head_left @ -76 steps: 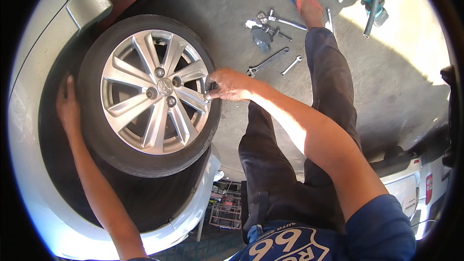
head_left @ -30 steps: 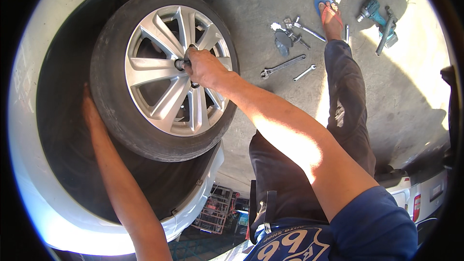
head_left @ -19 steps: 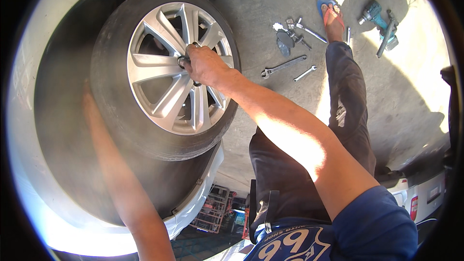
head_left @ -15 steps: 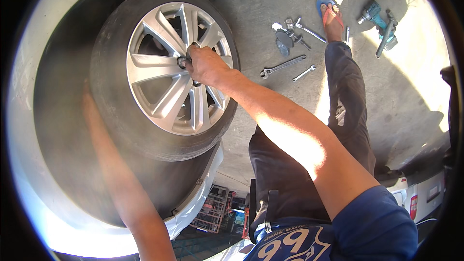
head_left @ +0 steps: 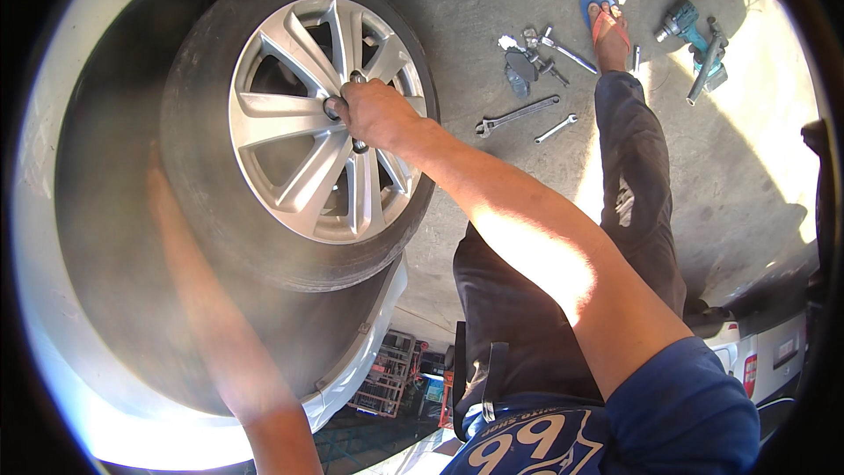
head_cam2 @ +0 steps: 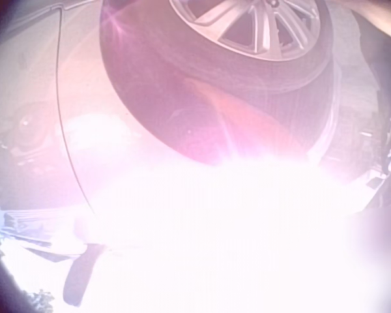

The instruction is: The person removes a car tire by loosening and removing lug nuts with an impact wrench, then detaches the wheel. They proceed to remove brake components using a wrench and pliers while sitting on the ground.

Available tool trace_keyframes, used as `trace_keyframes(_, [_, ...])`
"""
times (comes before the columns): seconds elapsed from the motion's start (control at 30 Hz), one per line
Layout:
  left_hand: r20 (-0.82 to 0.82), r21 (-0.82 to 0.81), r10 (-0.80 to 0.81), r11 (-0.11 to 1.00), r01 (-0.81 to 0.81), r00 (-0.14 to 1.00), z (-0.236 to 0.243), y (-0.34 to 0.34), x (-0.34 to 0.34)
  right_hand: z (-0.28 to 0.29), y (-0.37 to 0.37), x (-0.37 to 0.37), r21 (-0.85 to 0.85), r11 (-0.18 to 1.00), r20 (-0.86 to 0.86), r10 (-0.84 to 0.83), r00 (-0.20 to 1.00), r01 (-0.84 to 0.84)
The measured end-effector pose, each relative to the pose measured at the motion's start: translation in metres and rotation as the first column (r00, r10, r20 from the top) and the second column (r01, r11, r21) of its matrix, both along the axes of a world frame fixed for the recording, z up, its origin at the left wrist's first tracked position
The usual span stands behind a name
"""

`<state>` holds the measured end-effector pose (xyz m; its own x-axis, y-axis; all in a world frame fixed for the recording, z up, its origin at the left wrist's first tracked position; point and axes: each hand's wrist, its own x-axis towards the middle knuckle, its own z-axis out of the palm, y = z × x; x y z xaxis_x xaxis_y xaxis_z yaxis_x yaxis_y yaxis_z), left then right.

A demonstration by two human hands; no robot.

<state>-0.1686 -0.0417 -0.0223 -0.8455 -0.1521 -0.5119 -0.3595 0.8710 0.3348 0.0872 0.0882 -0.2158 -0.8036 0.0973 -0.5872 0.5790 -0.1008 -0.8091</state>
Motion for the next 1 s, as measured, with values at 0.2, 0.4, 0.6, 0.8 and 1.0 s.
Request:
trace_keyframes(0.2, [-0.054, -0.008, -0.062, 0.998, 0.062, 0.997, -0.002, -0.012, -0.007, 0.006, 0.001, -0.004, -0.019, 0.999, 0.073, 0.036, 0.997, -0.034])
trace_keyframes(0.4, [-0.007, -0.021, -0.045, 0.999, 0.045, 0.999, -0.004, -0.020, -0.017, 0.007, 0.006, -0.007, 0.034, 0.976, 0.034, 0.214, 0.976, -0.215])
trace_keyframes(0.6, [0.007, 0.021, -0.026, 0.999, 0.026, 1.000, -0.003, -0.019, -0.018, 0.012, 0.006, 0.000, 0.002, 0.994, 0.106, 0.110, 0.988, -0.111])
trace_keyframes(0.8, [0.011, 0.036, -0.004, 0.999, 0.004, 1.000, 0.000, -0.008, -0.005, 0.014, 0.003, 0.000, -0.068, 0.994, 0.070, 0.091, 0.993, -0.086])
trace_keyframes(1.0, [-0.016, 0.009, -0.037, 0.999, 0.037, 0.999, 0.003, 0.001, 0.008, 0.016, -0.001, -0.003, 0.035, 0.997, 0.058, 0.068, 0.996, -0.070])
